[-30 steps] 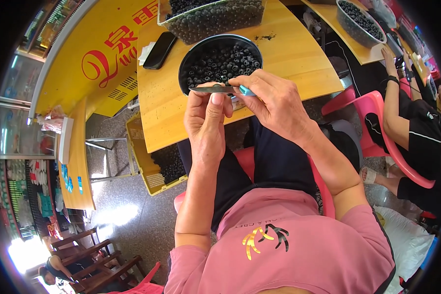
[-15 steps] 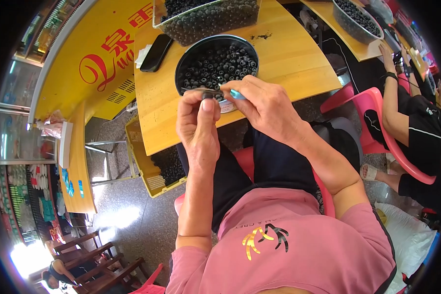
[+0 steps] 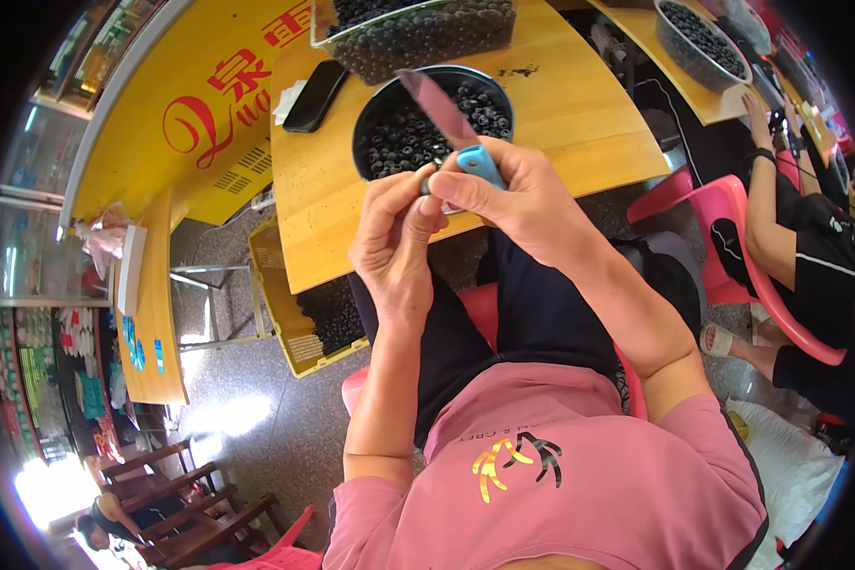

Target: Slicing open small black fruits and removing the seeds using a small knife.

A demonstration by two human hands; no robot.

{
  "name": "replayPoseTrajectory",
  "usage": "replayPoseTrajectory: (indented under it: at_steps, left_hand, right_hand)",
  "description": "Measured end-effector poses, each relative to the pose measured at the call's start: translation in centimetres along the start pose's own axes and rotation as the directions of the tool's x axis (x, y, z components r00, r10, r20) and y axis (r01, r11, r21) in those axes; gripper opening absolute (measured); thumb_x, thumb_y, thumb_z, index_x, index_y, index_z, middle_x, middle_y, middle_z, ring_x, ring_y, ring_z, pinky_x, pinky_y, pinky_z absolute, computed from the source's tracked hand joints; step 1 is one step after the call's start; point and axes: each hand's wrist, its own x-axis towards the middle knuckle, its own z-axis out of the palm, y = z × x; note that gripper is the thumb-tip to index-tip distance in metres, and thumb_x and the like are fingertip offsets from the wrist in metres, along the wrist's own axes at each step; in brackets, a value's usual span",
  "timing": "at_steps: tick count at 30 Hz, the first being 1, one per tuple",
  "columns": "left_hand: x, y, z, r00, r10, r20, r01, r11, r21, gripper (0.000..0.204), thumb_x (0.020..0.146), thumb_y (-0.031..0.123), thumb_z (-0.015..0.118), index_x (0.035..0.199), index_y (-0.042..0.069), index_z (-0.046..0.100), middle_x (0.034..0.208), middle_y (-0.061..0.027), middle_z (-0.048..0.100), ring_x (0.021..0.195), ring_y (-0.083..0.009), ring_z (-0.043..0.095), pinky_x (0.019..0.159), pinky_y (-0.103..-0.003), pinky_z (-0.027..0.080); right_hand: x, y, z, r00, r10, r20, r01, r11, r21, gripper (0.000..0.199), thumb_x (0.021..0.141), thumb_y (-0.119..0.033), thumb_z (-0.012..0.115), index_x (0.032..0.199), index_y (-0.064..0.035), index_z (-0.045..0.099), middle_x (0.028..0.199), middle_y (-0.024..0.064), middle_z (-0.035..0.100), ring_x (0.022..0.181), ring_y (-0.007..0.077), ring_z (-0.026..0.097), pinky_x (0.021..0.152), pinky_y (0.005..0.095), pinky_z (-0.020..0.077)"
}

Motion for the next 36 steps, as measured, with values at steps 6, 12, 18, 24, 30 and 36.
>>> replayPoseTrajectory:
  at_steps: [6,12,18,24,30,36]
  left_hand:
    - [-0.3,0.6,-1.0,0.993,0.02,0.116,-0.017,0.999,-0.027,0.023,0.087,-0.002,0.066,0.11,-0.003,0.065,0.104,-0.0085,0.057,0.081,-0.0115,0.058,0.071,-0.022,0.05]
    - [-0.1,3.3,-6.7,0.98,0.17,-0.108,-0.112,0.907,0.406,0.016,0.086,-0.006,0.064,0.101,-0.001,0.065,0.101,-0.0082,0.059,0.088,-0.0125,0.06,0.076,-0.023,0.051]
    - [0.9,3.8,-16.4,0.921,0.28,-0.272,0.133,0.431,0.892,0.026,0.087,0.004,0.066,0.112,0.003,0.063,0.11,-0.0064,0.058,0.088,-0.0166,0.058,0.079,-0.028,0.048]
    - [4.3,3.7,-10.0,0.981,0.134,0.14,-0.191,0.559,0.807,0.016,0.086,0.004,0.066,0.101,0.001,0.067,0.093,-0.0096,0.063,0.085,-0.0209,0.061,0.079,-0.031,0.047]
    - [9.8,-1.1,-1.8,0.844,-0.048,0.535,-0.428,0.54,0.724,0.015,0.085,0.007,0.063,0.099,0.002,0.068,0.092,-0.0108,0.065,0.087,-0.0251,0.063,0.077,-0.033,0.049]
    - [12.4,-6.2,0.1,0.712,-0.287,0.641,-0.613,0.192,0.767,0.023,0.081,0.016,0.063,0.102,0.008,0.065,0.097,-0.0133,0.064,0.094,-0.0326,0.061,0.081,-0.043,0.048]
  right_hand:
    - [-0.2,1.0,0.1,0.974,0.212,0.079,-0.226,0.926,0.303,0.02,0.094,-0.026,0.064,0.094,-0.0058,0.065,0.076,-0.0029,0.06,0.053,-0.0001,0.042,0.046,0.017,0.0294]
    - [0.2,0.8,-2.1,0.984,0.155,-0.093,-0.152,0.988,0.039,0.025,0.097,-0.027,0.058,0.1,-0.0035,0.065,0.078,-0.0015,0.06,0.055,0.0007,0.041,0.05,0.0167,0.0307]
    - [1.6,0.2,-6.2,0.966,-0.076,-0.247,0.081,0.997,0.012,0.028,0.099,-0.026,0.054,0.109,-0.0018,0.064,0.083,0.0013,0.059,0.057,0.0011,0.041,0.052,0.017,0.0322]
    - [1.7,0.0,-6.9,0.952,-0.124,-0.279,0.113,0.992,-0.055,0.029,0.1,-0.027,0.053,0.108,-0.0013,0.064,0.08,0.0016,0.059,0.058,0.0024,0.042,0.054,0.0177,0.0336]
    - [1.4,-0.2,-6.7,0.962,-0.107,-0.252,0.084,0.991,-0.101,0.029,0.1,-0.028,0.053,0.105,-0.0016,0.065,0.078,0.0011,0.059,0.058,0.002,0.042,0.053,0.017,0.0335]
    - [1.4,0.1,-6.5,0.972,-0.099,-0.214,0.093,0.995,-0.041,0.028,0.1,-0.028,0.052,0.105,-0.0033,0.065,0.077,0.0004,0.058,0.057,0.0019,0.042,0.052,0.0168,0.0332]
